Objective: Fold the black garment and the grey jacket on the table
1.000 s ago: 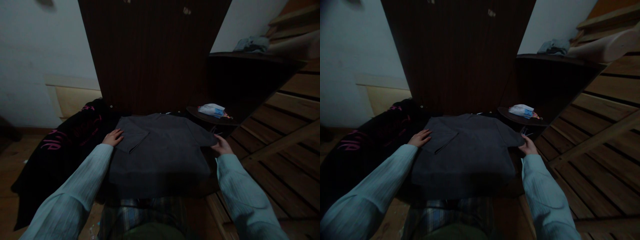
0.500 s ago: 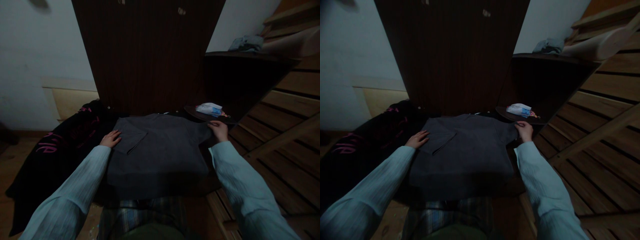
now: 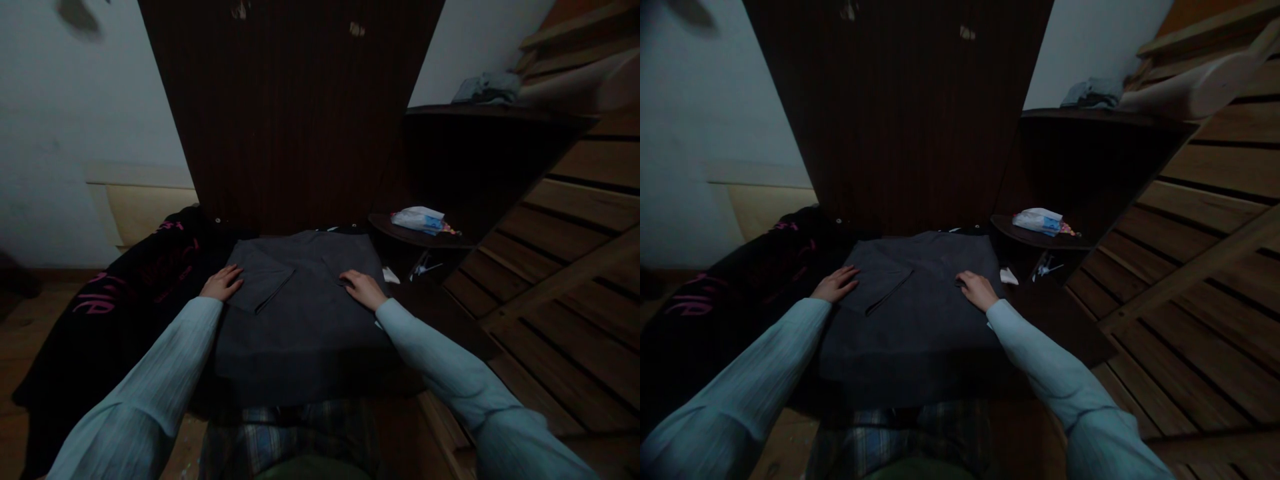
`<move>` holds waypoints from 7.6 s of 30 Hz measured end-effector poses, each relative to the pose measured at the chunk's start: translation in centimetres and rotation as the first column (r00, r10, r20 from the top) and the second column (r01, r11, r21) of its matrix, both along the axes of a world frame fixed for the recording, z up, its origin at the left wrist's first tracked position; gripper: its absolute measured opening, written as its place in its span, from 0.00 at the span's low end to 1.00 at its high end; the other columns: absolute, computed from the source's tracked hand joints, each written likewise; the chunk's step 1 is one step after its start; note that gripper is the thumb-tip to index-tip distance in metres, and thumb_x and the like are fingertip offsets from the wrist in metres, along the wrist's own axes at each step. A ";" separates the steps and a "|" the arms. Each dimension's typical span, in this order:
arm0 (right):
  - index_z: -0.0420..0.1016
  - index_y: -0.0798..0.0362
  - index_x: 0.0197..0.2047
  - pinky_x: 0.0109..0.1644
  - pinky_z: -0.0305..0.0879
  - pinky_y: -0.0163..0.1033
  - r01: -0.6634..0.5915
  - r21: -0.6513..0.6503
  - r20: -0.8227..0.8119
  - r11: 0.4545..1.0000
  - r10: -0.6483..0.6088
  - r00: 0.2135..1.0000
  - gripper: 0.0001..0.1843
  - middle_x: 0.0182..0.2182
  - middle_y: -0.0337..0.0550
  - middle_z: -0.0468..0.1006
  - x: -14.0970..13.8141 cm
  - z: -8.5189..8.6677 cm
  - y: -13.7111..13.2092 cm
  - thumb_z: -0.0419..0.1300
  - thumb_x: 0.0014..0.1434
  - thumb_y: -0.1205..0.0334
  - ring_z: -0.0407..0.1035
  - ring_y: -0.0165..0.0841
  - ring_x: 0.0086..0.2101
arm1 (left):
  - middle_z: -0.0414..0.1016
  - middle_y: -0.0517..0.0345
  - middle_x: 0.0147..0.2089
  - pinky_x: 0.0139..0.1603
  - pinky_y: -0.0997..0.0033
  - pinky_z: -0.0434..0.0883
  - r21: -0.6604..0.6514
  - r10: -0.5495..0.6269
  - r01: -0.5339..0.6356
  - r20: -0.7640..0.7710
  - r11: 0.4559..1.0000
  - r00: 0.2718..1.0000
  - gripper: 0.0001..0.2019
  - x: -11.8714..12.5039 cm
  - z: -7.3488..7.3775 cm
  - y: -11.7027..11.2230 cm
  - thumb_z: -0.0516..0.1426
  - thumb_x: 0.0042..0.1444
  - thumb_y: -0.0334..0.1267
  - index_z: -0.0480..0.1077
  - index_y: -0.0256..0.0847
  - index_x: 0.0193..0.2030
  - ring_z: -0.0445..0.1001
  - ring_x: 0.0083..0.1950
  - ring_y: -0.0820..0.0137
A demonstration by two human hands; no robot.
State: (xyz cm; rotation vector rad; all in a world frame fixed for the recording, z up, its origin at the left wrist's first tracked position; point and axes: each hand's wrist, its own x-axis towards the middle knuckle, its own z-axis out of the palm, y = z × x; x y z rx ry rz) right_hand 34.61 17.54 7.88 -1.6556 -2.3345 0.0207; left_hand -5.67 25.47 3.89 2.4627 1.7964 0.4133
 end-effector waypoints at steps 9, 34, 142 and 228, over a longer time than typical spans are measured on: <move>0.68 0.54 0.39 0.43 0.61 0.35 -0.059 0.177 -0.074 0.983 0.073 0.995 0.08 0.38 0.45 0.70 0.5 0.6 -1.0 0.50 0.57 0.66 0.67 0.32 0.39 | 0.58 0.59 0.62 0.62 0.64 0.55 0.011 -0.011 0.011 0.005 1.000 1.000 0.25 0.0 -0.2 0.1 0.44 0.54 0.50 0.61 0.45 0.57 0.56 0.63 0.66; 0.63 0.59 0.44 0.39 0.62 0.40 0.343 0.100 0.150 0.934 -0.355 0.923 0.13 0.43 0.56 0.69 -4.9 1.3 3.0 0.47 0.58 0.62 0.66 0.41 0.41 | 0.59 0.58 0.62 0.61 0.62 0.57 0.010 -0.013 0.013 -0.003 1.000 1.000 0.26 -0.1 -0.1 0.1 0.44 0.54 0.51 0.61 0.46 0.57 0.57 0.62 0.64; 0.68 0.53 0.44 0.38 0.59 0.32 -0.202 -0.181 0.028 0.963 0.210 0.977 0.14 0.35 0.42 0.75 -7.6 1.8 4.6 0.53 0.52 0.65 0.69 0.31 0.36 | 0.61 0.57 0.61 0.60 0.63 0.59 0.037 0.002 -0.002 -0.002 0.999 1.000 0.26 -0.2 -0.3 0.5 0.44 0.52 0.51 0.64 0.44 0.55 0.59 0.61 0.63; 0.49 0.67 0.62 0.60 0.48 0.47 0.043 0.106 -0.011 0.993 -0.042 0.999 0.36 0.57 0.61 0.59 -5.5 1.9 9.2 0.34 0.62 0.46 0.54 0.41 0.57 | 0.55 0.51 0.63 0.61 0.58 0.56 0.062 0.055 -0.057 0.029 0.996 0.998 0.24 0.7 -0.2 -0.6 0.46 0.54 0.48 0.63 0.41 0.55 0.54 0.63 0.60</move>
